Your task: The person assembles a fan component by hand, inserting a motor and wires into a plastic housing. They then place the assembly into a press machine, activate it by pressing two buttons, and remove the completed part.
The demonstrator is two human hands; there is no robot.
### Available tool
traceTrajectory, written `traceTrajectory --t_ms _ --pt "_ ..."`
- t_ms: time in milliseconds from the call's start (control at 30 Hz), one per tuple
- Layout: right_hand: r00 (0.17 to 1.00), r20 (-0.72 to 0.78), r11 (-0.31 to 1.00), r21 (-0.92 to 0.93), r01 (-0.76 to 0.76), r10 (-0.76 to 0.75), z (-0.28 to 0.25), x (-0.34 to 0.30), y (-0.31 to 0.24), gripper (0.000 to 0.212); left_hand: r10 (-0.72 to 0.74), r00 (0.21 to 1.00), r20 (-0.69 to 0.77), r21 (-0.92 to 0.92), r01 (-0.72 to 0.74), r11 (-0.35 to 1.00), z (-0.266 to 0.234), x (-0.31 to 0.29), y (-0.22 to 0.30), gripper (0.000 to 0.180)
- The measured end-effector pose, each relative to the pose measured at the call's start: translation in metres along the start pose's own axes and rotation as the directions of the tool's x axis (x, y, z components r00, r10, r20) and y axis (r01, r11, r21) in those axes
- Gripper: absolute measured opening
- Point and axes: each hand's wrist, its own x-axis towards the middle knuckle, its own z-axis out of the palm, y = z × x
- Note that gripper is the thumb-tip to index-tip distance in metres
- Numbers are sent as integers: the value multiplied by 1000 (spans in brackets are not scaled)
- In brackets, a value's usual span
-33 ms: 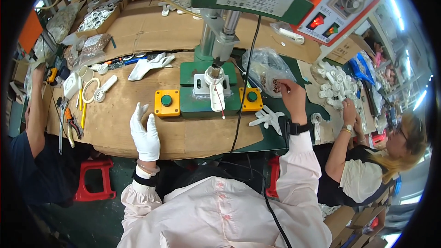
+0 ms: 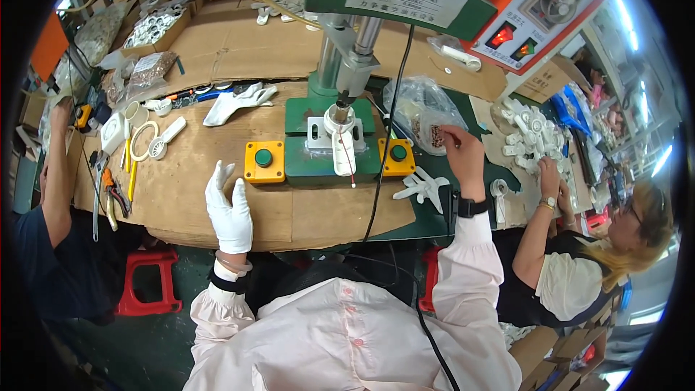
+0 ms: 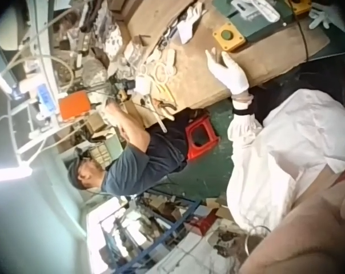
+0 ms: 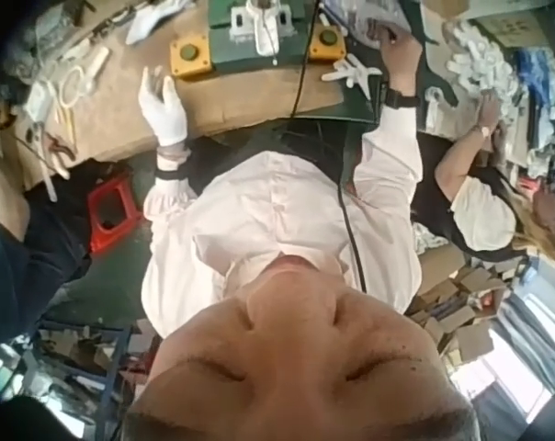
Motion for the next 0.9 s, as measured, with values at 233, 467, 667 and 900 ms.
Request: traceTrajectory --t_ms 233,467,667,900 --pt "985 21 794 590 -148 169 -19 5 -96 13 0 1000 -14 34 0 999 1 0 -2 51" --pt "985 136 901 433 38 -107 -2 26 -161 10 32 999 -12 109 -31 994 0 2 0 54" --pt "950 38 908 305 286 -311 33 40 -169 7 51 999 -1 133 -51 990 0 2 -1 54" --pt "928 43 899 267 346 -370 43 45 -170 7 76 997 3 162 -76 984 -1 3 -1 54"
